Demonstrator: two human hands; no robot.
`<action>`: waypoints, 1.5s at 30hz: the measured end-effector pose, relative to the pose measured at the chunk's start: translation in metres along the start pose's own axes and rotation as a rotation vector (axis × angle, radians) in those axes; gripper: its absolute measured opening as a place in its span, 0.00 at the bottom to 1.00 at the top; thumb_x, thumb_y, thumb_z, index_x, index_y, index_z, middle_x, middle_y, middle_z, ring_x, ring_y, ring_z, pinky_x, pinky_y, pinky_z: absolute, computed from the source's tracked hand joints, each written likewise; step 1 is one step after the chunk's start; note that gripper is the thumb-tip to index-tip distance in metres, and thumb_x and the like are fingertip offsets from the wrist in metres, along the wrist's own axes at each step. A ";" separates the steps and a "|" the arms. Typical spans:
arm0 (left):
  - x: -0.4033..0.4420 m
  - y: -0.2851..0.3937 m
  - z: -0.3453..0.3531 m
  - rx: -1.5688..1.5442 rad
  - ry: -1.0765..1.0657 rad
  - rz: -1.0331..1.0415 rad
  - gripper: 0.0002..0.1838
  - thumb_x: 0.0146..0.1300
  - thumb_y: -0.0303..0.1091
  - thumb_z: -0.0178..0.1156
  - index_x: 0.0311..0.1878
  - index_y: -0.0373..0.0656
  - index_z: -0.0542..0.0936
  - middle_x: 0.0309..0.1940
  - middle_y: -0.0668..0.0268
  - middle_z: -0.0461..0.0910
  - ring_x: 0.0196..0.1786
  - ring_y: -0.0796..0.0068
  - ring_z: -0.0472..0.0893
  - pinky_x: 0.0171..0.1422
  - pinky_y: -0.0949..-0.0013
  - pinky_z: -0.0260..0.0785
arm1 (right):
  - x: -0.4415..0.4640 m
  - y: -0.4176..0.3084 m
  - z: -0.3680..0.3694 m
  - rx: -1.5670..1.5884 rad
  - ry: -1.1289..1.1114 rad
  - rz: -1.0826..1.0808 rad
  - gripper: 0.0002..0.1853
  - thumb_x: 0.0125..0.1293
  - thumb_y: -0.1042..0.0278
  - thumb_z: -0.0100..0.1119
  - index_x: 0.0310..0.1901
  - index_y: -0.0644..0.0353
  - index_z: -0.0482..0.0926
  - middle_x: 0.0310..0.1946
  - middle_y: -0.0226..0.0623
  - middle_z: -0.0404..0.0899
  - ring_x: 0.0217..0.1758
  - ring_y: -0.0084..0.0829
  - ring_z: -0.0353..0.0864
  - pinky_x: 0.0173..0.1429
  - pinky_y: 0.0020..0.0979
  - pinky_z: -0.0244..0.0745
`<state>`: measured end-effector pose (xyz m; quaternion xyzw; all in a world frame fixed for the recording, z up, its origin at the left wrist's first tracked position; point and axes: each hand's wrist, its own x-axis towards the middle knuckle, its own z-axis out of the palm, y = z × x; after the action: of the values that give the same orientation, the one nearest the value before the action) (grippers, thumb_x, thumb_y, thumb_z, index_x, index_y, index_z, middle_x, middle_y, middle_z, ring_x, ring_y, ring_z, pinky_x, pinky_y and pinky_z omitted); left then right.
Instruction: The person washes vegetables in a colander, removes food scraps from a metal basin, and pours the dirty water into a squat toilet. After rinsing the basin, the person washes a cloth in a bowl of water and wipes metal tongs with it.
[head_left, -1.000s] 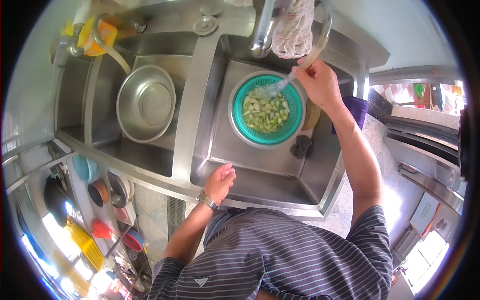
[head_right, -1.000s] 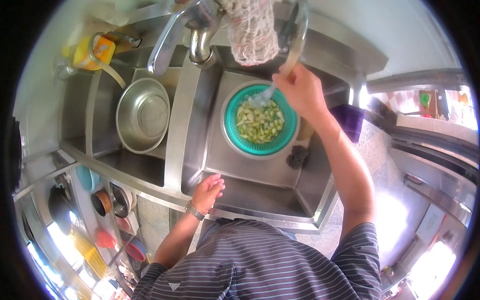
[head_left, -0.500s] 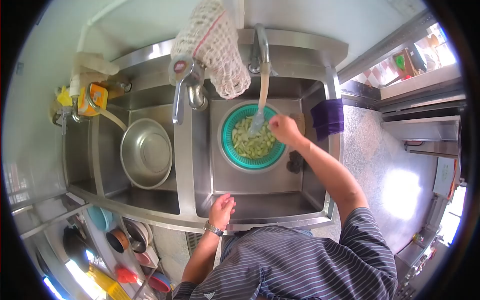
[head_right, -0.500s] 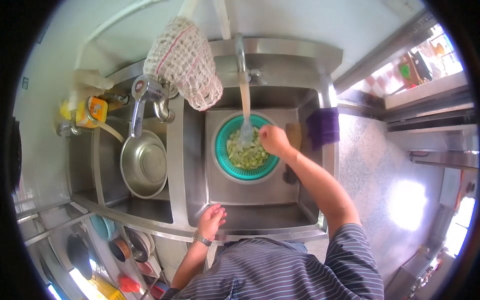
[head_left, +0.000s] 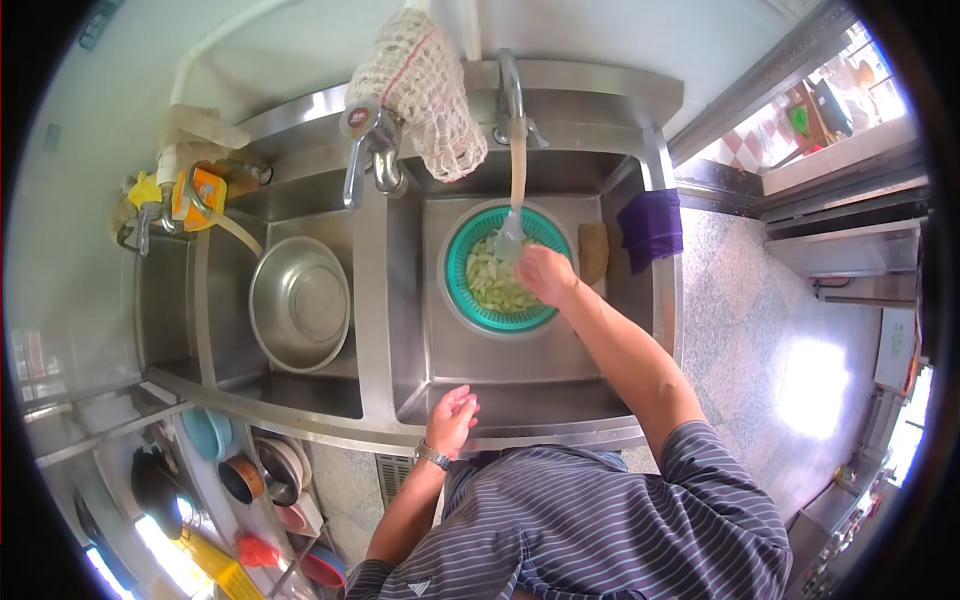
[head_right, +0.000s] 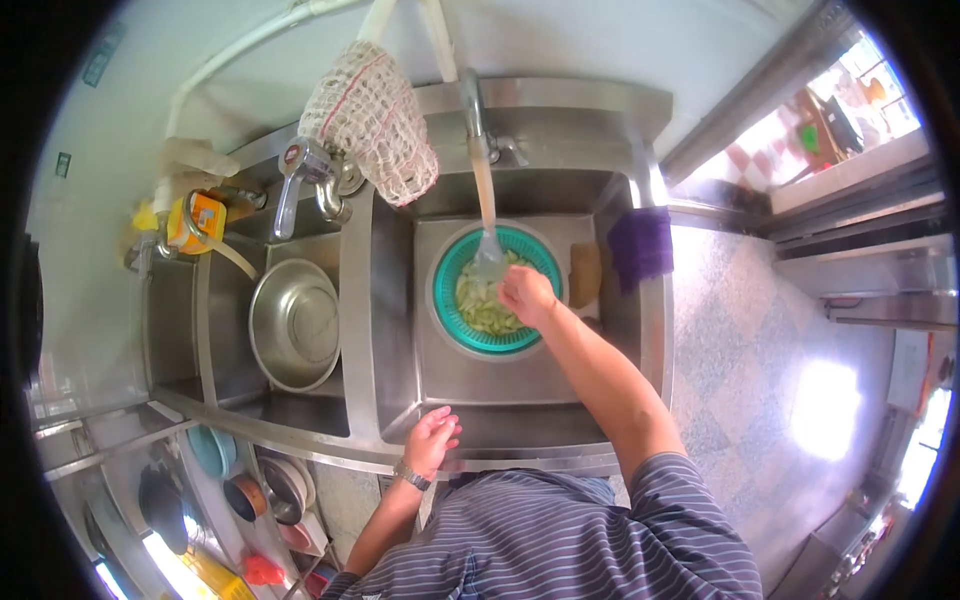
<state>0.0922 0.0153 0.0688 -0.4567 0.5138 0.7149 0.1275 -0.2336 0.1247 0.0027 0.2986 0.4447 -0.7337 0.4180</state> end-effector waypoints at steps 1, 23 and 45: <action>-0.002 -0.002 -0.001 -0.010 0.003 0.002 0.22 0.71 0.32 0.60 0.65 0.38 0.72 0.54 0.59 0.79 0.51 0.70 0.82 0.49 0.69 0.79 | 0.012 -0.003 0.007 0.071 -0.024 0.026 0.11 0.72 0.69 0.53 0.53 0.59 0.74 0.41 0.33 0.75 0.44 0.31 0.76 0.51 0.35 0.77; -0.009 0.001 -0.003 -0.062 0.062 -0.052 0.22 0.72 0.32 0.59 0.66 0.39 0.71 0.57 0.58 0.79 0.54 0.69 0.82 0.51 0.69 0.78 | 0.030 0.028 -0.104 -1.837 0.358 -0.368 0.18 0.63 0.66 0.56 0.54 0.57 0.80 0.46 0.49 0.83 0.52 0.50 0.82 0.56 0.47 0.77; -0.011 0.004 -0.013 -0.117 0.106 -0.029 0.22 0.71 0.30 0.59 0.66 0.37 0.71 0.53 0.59 0.80 0.51 0.73 0.83 0.48 0.74 0.78 | 0.084 -0.237 0.088 -0.189 -0.275 -0.128 0.04 0.64 0.75 0.62 0.38 0.60 0.77 0.32 0.31 0.79 0.35 0.27 0.82 0.39 0.24 0.83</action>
<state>0.1020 0.0054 0.0793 -0.5080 0.4703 0.7168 0.0836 -0.4868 0.0767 0.0678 0.1259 0.4685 -0.7477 0.4534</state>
